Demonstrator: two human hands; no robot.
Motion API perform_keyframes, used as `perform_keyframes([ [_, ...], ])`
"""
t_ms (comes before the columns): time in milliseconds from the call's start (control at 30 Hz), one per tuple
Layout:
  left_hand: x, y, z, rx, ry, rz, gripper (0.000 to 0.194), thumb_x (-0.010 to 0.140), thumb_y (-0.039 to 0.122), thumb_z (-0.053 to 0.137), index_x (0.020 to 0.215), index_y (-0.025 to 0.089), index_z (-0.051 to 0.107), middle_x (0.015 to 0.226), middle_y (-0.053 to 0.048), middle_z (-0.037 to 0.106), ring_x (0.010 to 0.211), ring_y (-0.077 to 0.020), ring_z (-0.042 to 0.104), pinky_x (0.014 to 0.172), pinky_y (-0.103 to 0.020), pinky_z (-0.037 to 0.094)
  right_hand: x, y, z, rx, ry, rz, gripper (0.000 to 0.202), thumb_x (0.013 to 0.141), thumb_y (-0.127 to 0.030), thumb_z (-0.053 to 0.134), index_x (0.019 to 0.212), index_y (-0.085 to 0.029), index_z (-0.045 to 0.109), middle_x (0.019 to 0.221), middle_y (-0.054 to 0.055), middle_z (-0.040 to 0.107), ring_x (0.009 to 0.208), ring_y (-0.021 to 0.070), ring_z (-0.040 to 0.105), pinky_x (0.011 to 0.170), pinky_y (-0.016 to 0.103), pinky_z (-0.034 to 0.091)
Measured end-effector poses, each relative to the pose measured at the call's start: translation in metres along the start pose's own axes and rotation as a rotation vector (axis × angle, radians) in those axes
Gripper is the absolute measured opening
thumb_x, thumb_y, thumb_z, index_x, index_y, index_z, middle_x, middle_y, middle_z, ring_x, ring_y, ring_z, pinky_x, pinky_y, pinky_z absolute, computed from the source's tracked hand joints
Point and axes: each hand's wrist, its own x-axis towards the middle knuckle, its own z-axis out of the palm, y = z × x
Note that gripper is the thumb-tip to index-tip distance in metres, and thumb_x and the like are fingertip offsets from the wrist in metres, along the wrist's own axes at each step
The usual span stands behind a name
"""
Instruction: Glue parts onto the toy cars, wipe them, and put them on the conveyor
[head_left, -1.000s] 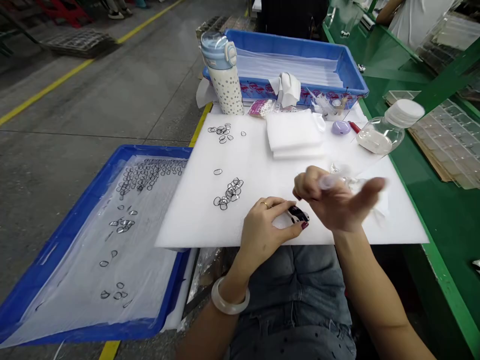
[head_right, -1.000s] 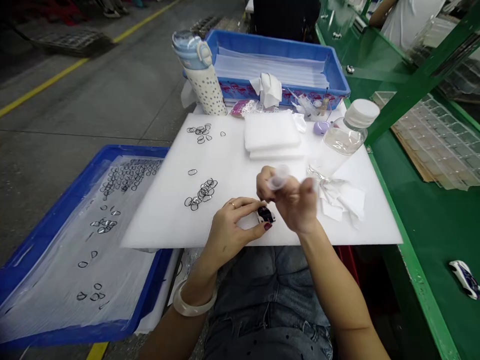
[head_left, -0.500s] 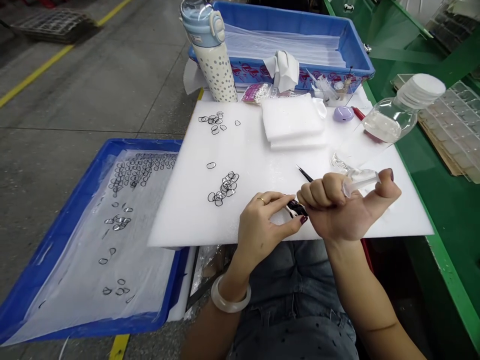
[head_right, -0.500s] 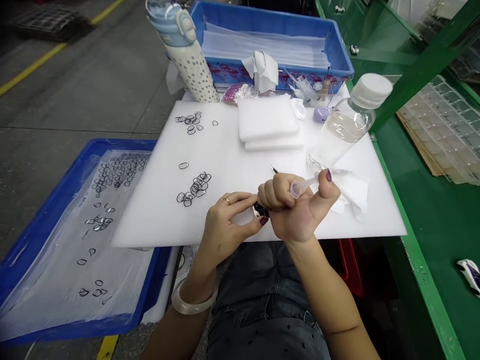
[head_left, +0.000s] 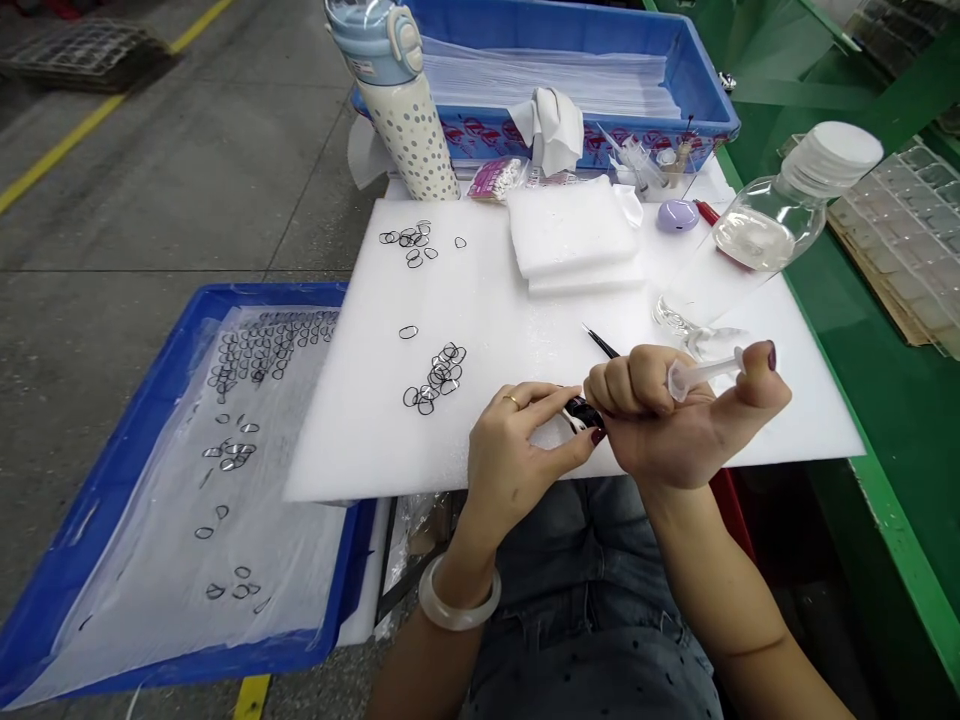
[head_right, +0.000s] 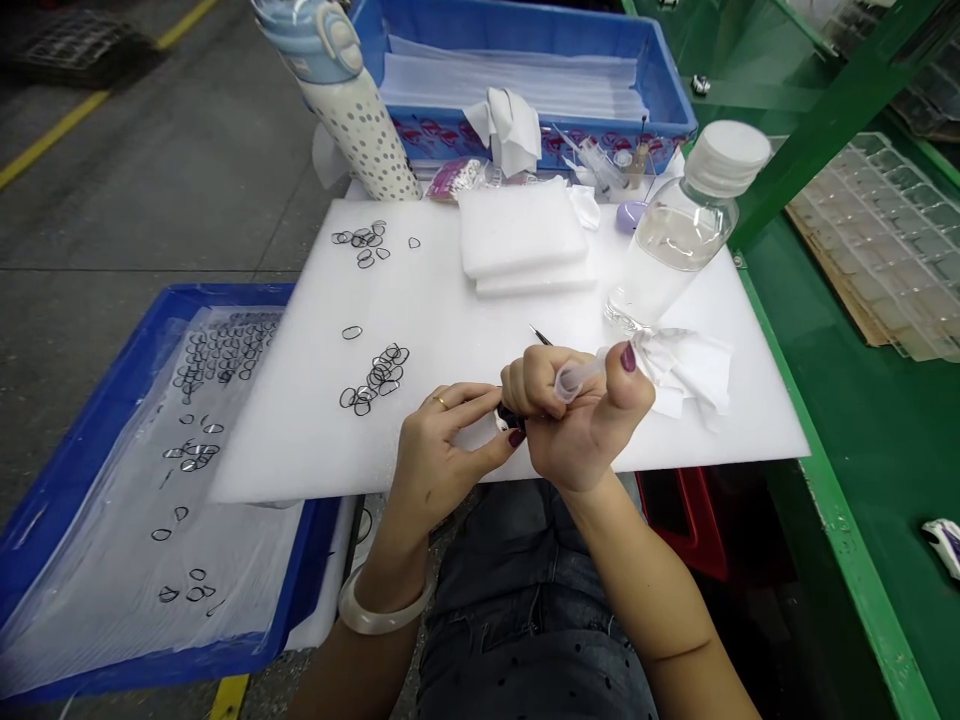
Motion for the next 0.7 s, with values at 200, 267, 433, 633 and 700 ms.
perform_keyframes([
  [200,0.000,0.000,0.001,0.002,0.003,-0.005,0.028,0.076,0.030,0.080,0.104,0.024,0.077,0.102,-0.003,0.076,0.095,-0.0238,0.066,0.084,-0.042,0.055,-0.002,0.000,0.003,0.015,0.040,-0.025,0.073,0.082,-0.084,0.035,0.047,-0.022,0.021,0.043,-0.006,0.010,0.041,0.0087,0.012,0.043,0.029,0.018],
  [267,0.000,0.001,0.001,0.003,0.003,-0.009,0.028,0.077,0.030,0.079,0.104,0.024,0.077,0.102,-0.003,0.076,0.095,-0.0238,0.066,0.084,-0.042,0.055,-0.002,0.001,0.003,0.028,0.050,-0.037,0.072,0.082,-0.084,0.036,0.047,-0.022,0.021,0.043,-0.006,0.009,0.041,0.0086,0.012,0.043,0.028,0.017],
  [433,-0.001,0.000,0.001,0.006,0.017,-0.004,0.026,0.077,0.030,0.079,0.103,0.024,0.077,0.102,-0.003,0.076,0.095,-0.0236,0.067,0.084,-0.041,0.055,0.000,0.004,0.003,0.016,0.046,-0.056,0.072,0.084,-0.083,0.035,0.047,-0.022,0.023,0.042,-0.005,0.011,0.040,0.0085,0.013,0.043,0.028,0.016],
  [633,0.000,0.000,0.000,0.040,0.007,-0.004,0.020,0.080,0.034,0.077,0.098,0.026,0.076,0.098,-0.002,0.077,0.092,-0.0240,0.067,0.078,-0.040,0.055,-0.013,-0.002,0.009,-0.197,-0.047,-0.008,0.067,0.087,-0.075,0.049,0.050,-0.022,0.030,0.048,-0.004,0.024,0.045,0.0099,0.023,0.046,0.029,0.018],
  [700,0.000,-0.001,-0.001,0.052,-0.015,-0.004,0.015,0.082,0.034,0.074,0.095,0.026,0.076,0.098,-0.003,0.077,0.091,-0.0246,0.067,0.077,-0.040,0.055,-0.005,-0.005,0.014,-0.275,-0.154,0.002,0.062,0.091,-0.068,0.052,0.055,-0.021,0.032,0.055,-0.003,0.028,0.051,0.0104,0.026,0.048,0.028,0.021],
])
